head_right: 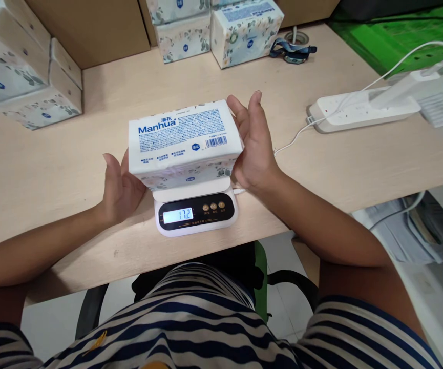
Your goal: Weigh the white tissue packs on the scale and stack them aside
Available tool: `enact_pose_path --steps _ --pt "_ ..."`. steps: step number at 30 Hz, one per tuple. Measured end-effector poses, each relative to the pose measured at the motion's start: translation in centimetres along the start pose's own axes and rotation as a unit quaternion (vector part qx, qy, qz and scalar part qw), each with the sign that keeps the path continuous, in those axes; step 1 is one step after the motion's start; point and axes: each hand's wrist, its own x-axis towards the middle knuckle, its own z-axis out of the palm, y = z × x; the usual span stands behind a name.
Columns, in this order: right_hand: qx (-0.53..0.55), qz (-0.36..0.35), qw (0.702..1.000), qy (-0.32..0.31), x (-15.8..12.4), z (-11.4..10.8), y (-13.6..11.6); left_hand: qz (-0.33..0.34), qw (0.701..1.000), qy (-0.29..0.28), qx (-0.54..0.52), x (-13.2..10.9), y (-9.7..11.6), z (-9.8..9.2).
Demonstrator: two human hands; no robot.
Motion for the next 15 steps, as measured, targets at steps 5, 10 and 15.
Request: enact_pose_path --steps 5,10,15 --pt "0.014 -0.014 1.0 -0.001 0.13 0.13 0.13 -0.003 1.0 0.012 -0.008 -0.02 -0.22 -0.12" --pt "0.0 -0.009 1.0 -0.004 0.18 0.06 -0.1 -0.008 1.0 0.009 -0.007 0.01 -0.05 -0.08" --pt "0.006 -0.028 0.999 0.023 0.16 -0.64 -0.31 -0.015 1.0 0.012 -0.008 0.06 0.61 0.48"
